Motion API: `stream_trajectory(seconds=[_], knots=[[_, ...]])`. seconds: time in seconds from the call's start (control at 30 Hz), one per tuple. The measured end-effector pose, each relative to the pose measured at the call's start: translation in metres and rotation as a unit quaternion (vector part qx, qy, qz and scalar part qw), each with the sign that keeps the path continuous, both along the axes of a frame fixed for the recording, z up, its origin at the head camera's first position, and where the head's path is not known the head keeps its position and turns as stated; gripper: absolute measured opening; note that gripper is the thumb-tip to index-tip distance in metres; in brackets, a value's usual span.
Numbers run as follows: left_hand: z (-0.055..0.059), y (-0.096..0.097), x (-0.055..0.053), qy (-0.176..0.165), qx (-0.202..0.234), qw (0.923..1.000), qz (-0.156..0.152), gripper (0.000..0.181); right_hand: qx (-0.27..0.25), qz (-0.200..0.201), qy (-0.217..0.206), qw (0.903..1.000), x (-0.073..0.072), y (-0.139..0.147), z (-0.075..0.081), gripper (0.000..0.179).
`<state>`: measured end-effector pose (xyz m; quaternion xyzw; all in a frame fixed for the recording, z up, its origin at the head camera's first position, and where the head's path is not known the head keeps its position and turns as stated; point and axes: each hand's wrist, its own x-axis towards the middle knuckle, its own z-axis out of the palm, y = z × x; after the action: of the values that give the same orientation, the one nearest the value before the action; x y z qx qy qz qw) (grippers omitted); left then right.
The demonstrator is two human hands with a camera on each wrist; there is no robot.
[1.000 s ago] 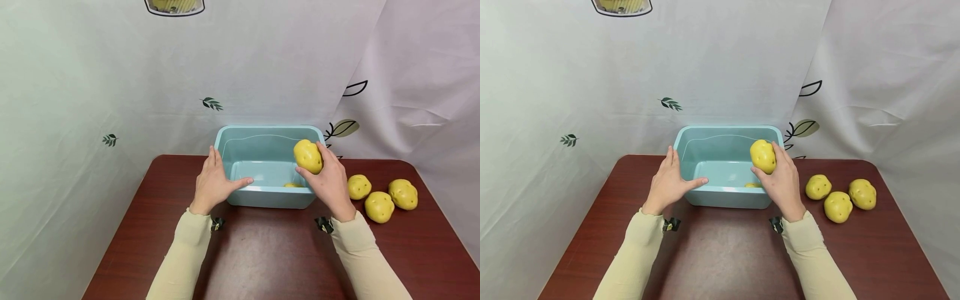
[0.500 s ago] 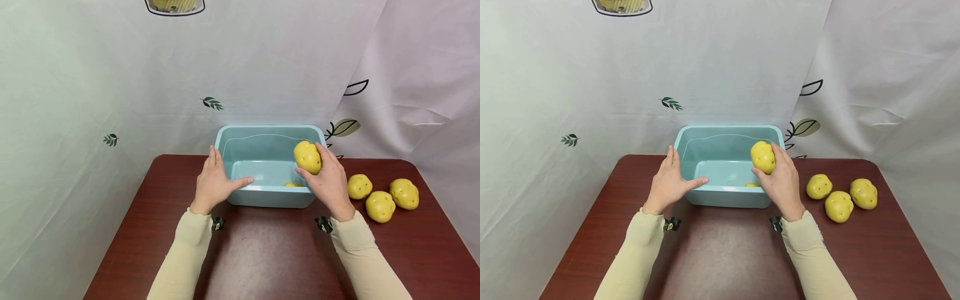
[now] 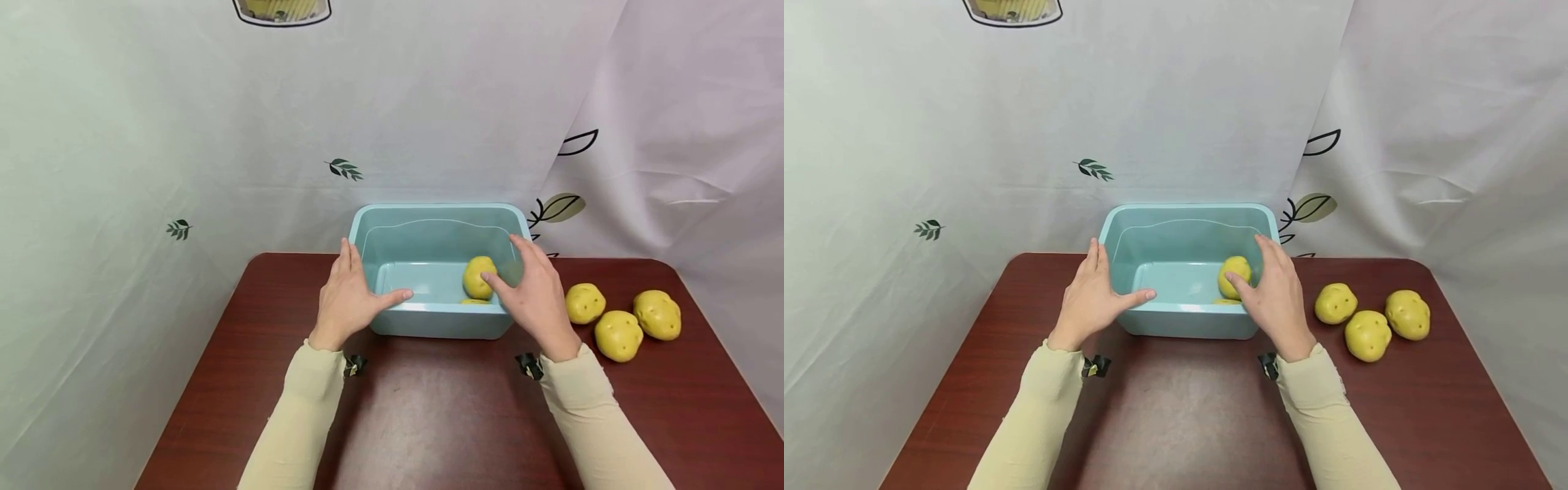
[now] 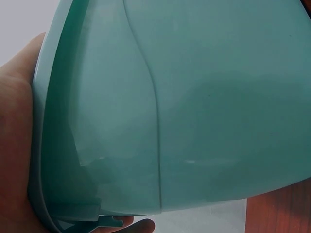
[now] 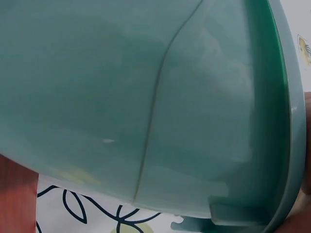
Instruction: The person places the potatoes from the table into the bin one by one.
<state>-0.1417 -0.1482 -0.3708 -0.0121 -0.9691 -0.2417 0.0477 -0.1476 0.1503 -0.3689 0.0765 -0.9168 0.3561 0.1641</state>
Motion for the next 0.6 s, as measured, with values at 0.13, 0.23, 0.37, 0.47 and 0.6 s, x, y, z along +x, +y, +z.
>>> stream_trajectory(seconds=[0.13, 0.23, 0.37, 0.47, 0.6], knots=[[0.0, 0.0002, -0.0006, 0.002, -0.001, 1.0, 0.0, 0.142, -0.014, -0.006, 0.017, 0.9997, 0.0015, 0.0023, 0.0003, 0.069], [0.0002, 0.0, -0.0009, 0.004, 0.0, 1.0, -0.001, 0.142, -0.023, -0.011, 0.028, 0.9993, 0.0025, 0.0039, -0.0001, 0.066], [-0.0002, -0.0005, -0.0013, 0.006, -0.001, 1.0, 0.0, 0.143, -0.028, -0.014, 0.035, 0.9989, 0.0042, 0.006, -0.0004, 0.063], [-0.0007, -0.0007, -0.0014, 0.004, -0.001, 1.0, -0.001, 0.144, -0.029, -0.015, 0.034, 0.9989, 0.0065, 0.0078, -0.0003, 0.061], [-0.0008, -0.0004, -0.001, 0.002, 0.002, 1.0, -0.002, 0.144, -0.031, -0.017, 0.033, 0.9988, 0.0088, 0.0102, -0.0003, 0.061]])
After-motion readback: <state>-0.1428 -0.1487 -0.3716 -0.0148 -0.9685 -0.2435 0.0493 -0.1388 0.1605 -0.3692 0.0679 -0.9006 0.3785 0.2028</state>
